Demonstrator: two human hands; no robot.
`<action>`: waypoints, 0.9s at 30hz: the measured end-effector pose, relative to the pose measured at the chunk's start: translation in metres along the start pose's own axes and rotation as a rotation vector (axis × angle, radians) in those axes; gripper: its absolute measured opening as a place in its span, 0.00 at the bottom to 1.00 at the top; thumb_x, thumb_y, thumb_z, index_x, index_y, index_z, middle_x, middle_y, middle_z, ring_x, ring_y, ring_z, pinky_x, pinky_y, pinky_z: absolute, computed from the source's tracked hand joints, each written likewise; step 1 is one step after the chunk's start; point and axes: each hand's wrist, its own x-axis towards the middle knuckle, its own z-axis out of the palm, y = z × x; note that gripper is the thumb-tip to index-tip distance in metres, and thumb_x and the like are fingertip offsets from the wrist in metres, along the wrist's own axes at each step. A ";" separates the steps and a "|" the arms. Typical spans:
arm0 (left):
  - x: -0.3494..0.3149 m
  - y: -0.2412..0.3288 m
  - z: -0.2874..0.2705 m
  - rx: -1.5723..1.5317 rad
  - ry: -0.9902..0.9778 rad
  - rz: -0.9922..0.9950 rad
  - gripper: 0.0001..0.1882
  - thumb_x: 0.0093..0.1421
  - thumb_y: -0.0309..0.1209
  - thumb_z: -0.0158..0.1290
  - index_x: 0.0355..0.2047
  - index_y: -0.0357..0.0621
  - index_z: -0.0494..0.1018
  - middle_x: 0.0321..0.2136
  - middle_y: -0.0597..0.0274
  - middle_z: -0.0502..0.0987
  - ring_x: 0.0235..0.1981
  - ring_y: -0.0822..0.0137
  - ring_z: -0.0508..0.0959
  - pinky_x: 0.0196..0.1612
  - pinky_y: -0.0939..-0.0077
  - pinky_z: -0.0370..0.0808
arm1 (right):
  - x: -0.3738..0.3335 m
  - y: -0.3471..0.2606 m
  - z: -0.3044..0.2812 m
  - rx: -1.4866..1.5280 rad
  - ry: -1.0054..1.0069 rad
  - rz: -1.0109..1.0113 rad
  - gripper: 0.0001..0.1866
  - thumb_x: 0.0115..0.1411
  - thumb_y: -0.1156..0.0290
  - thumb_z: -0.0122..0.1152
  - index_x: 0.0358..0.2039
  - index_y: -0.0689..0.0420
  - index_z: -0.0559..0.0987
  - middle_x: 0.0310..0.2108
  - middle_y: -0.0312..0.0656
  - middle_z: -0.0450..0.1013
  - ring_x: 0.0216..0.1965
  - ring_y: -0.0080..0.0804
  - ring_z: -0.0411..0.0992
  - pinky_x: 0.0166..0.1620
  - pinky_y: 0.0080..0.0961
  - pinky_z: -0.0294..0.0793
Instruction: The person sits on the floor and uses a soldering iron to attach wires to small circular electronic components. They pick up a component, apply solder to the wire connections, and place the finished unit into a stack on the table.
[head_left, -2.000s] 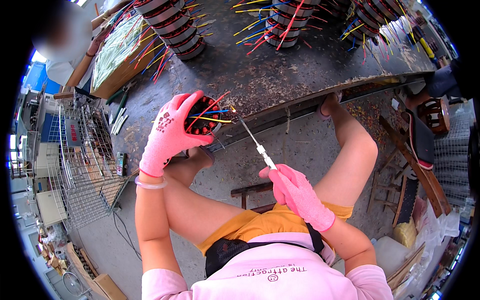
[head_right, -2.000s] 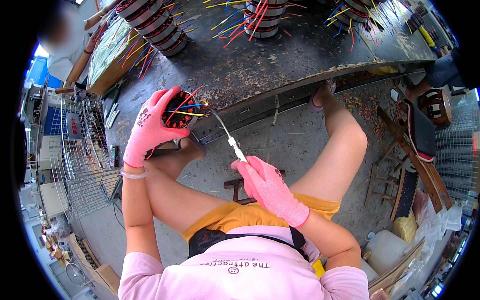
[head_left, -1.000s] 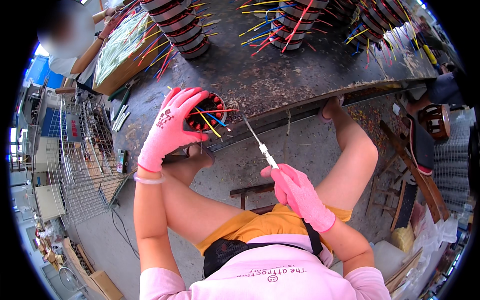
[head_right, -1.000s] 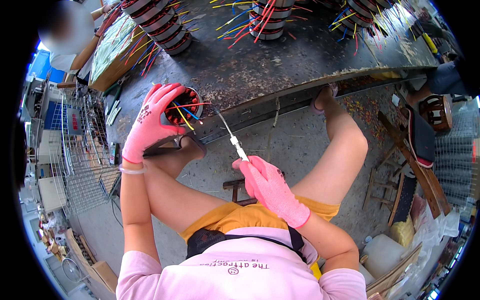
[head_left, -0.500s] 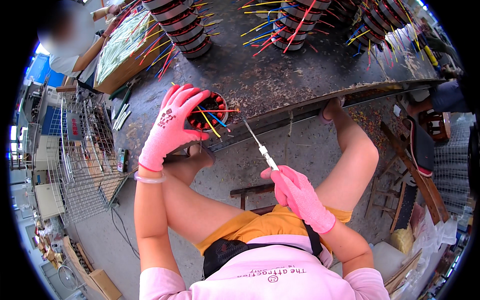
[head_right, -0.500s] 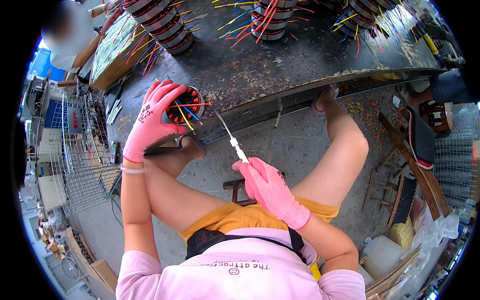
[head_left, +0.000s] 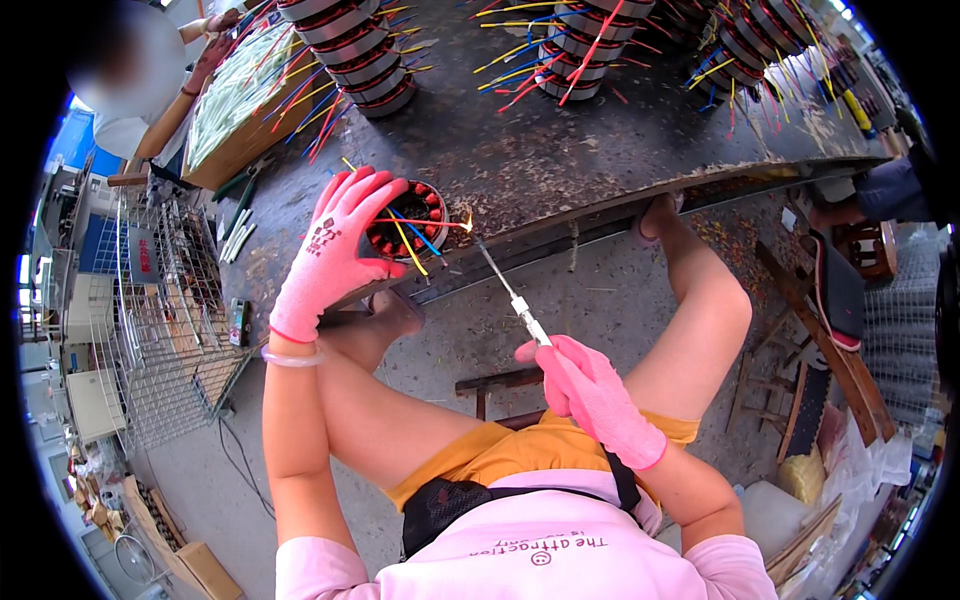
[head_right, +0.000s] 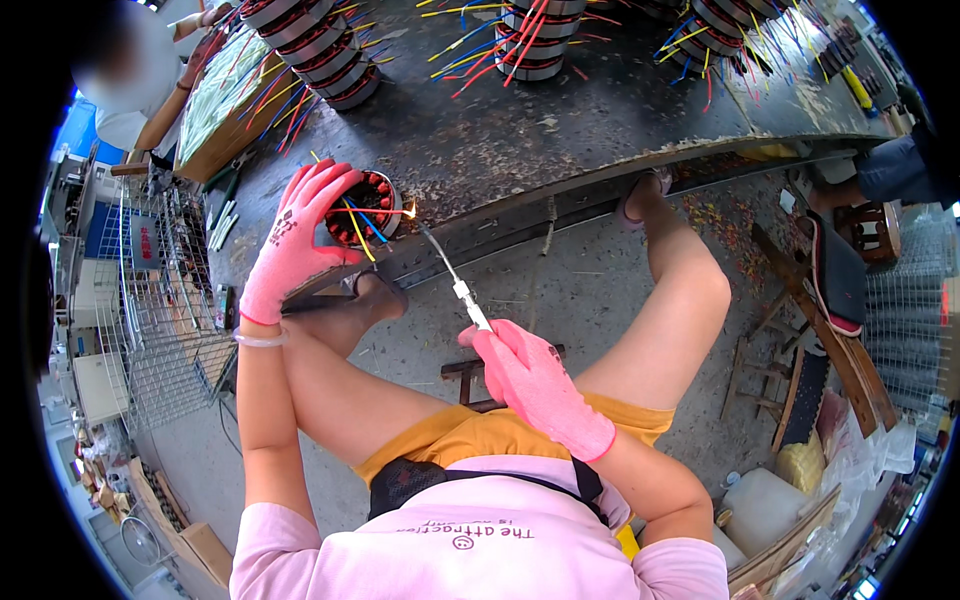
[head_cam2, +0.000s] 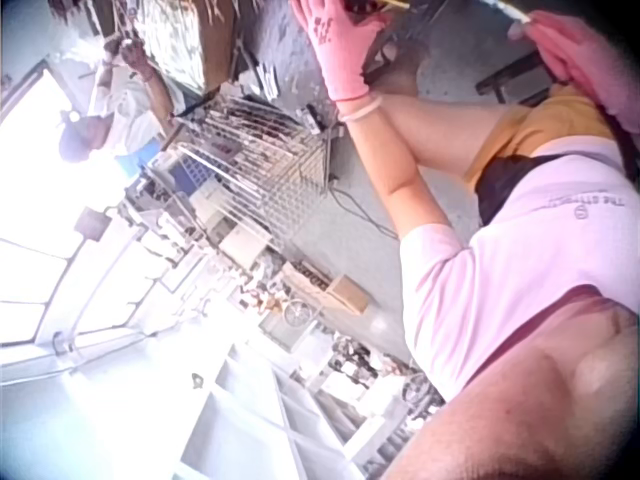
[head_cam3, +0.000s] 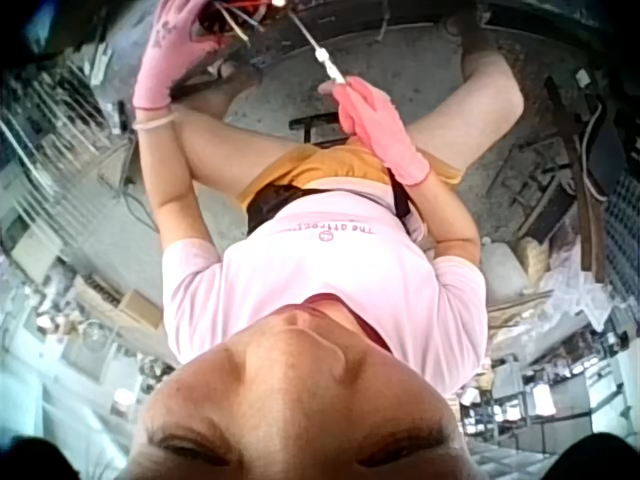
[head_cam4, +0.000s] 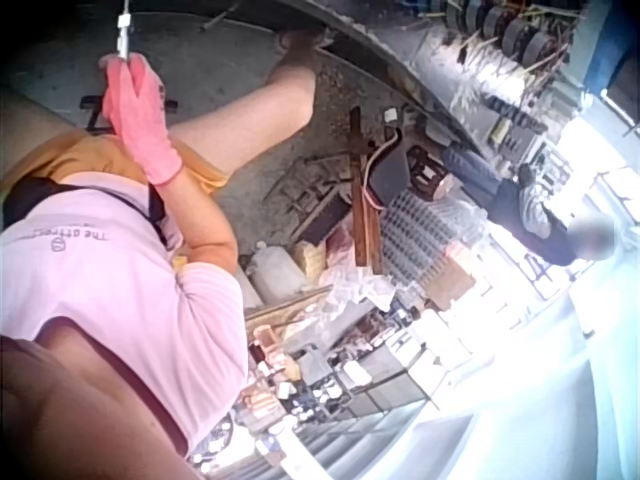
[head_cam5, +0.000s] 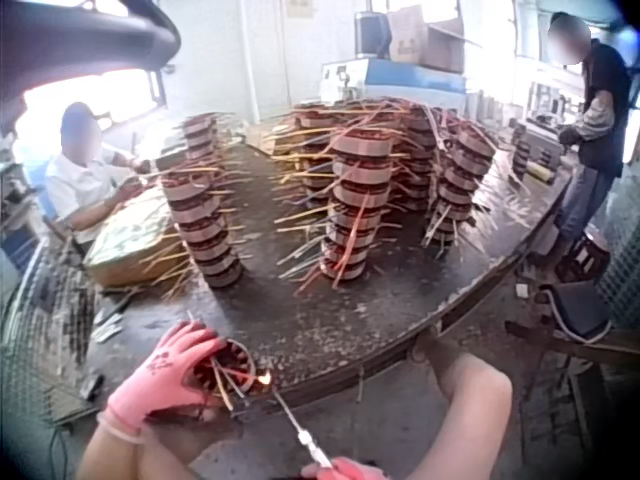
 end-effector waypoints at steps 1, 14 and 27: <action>0.000 0.000 0.000 0.004 -0.003 0.000 0.49 0.30 0.29 0.69 0.60 0.48 0.67 0.60 0.58 0.67 0.66 0.52 0.59 0.70 0.55 0.53 | 0.000 0.000 0.000 -0.002 0.002 0.005 0.15 0.68 0.63 0.49 0.43 0.61 0.77 0.16 0.26 0.59 0.17 0.12 0.55 0.21 0.16 0.52; 0.000 -0.006 0.003 0.019 0.013 0.030 0.47 0.33 0.31 0.69 0.60 0.49 0.67 0.58 0.57 0.69 0.65 0.52 0.61 0.70 0.53 0.52 | 0.000 0.000 0.001 -0.063 0.020 -0.007 0.16 0.69 0.62 0.46 0.46 0.61 0.76 0.13 0.28 0.60 0.14 0.13 0.53 0.20 0.15 0.50; 0.000 -0.003 0.002 0.020 0.010 0.012 0.47 0.33 0.30 0.69 0.59 0.48 0.67 0.58 0.58 0.68 0.65 0.53 0.61 0.70 0.55 0.53 | 0.000 0.000 0.000 -0.045 0.003 -0.023 0.17 0.69 0.62 0.47 0.45 0.62 0.76 0.13 0.27 0.60 0.15 0.13 0.53 0.21 0.15 0.51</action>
